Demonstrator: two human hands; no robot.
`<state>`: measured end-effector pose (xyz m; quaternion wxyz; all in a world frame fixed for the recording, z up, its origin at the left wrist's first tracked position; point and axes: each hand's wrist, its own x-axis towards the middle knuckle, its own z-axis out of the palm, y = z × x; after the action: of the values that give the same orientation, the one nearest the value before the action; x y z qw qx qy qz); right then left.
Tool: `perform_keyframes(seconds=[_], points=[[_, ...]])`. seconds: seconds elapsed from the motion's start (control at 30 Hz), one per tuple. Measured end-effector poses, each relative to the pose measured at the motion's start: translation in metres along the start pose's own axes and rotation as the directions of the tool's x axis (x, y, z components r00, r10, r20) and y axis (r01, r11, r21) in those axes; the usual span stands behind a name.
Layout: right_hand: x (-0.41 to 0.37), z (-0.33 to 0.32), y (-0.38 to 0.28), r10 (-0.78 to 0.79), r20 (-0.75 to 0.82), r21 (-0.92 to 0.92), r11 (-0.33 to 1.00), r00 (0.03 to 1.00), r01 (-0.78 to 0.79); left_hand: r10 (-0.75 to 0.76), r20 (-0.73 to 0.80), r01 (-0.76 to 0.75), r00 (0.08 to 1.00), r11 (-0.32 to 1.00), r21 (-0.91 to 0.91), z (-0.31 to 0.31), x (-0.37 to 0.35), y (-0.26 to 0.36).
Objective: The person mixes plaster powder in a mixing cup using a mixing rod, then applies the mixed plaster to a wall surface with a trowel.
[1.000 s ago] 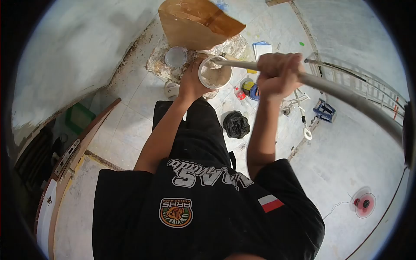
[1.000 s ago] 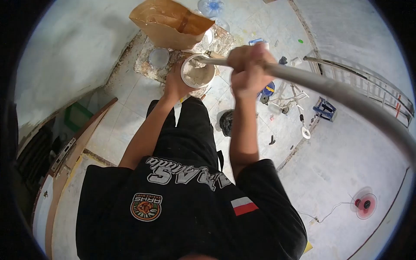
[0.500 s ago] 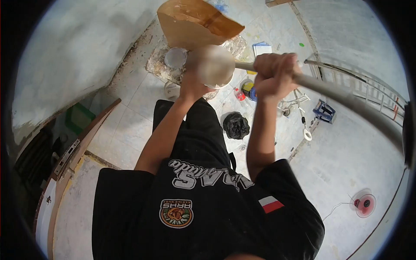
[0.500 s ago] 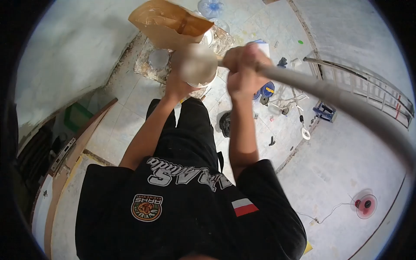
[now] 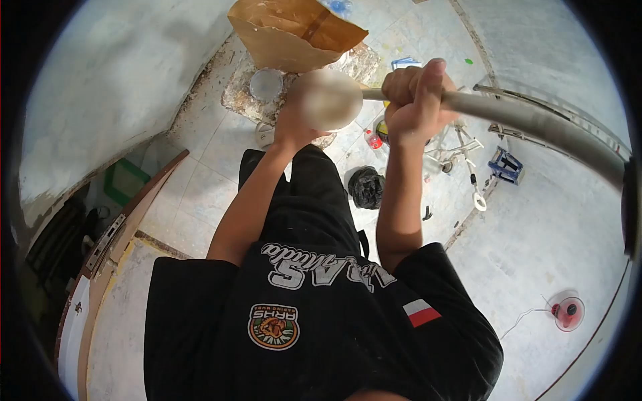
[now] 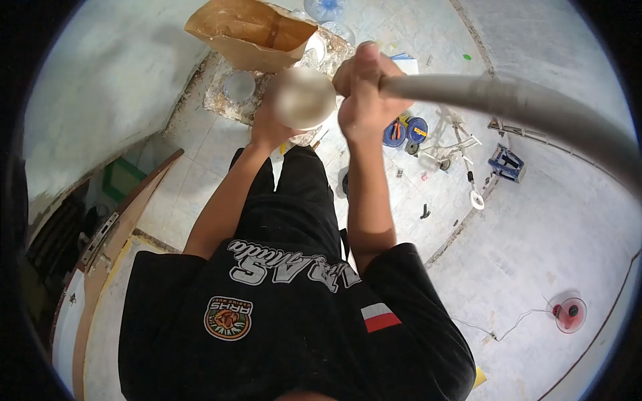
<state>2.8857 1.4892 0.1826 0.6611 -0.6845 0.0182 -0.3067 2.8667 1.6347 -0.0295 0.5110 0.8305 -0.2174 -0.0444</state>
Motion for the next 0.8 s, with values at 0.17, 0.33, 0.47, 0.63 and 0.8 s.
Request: perform_keyframes(seconds=[0.17,0.33,0.47,0.63,0.8], points=[[-0.039,-0.034,-0.018,0.176,0.051,0.280,0.942,0.983,-0.183,-0.025,-0.015,0.025,1.000,1.000,0.018,0.002,0.001,0.001],[-0.003,-0.065,-0.034,0.291,-0.061,0.086,0.955,0.955,-0.285,-0.078,-0.005,0.078,0.997,0.996,-0.030,0.001,0.000,0.007],[0.003,-0.015,-0.009,-0.049,-0.119,0.103,0.993,0.992,0.061,0.003,-0.002,-0.003,1.000,1.000,0.029,0.006,0.002,-0.002],[-0.050,-0.016,-0.015,0.003,0.039,0.213,0.977,0.999,-0.012,-0.055,0.037,0.057,0.998,0.998,-0.037,0.003,-0.001,-0.002],[-0.038,-0.079,-0.040,0.147,0.152,0.126,0.978,0.977,-0.167,-0.009,0.017,0.009,1.000,1.000,0.007,0.000,0.001,0.003]])
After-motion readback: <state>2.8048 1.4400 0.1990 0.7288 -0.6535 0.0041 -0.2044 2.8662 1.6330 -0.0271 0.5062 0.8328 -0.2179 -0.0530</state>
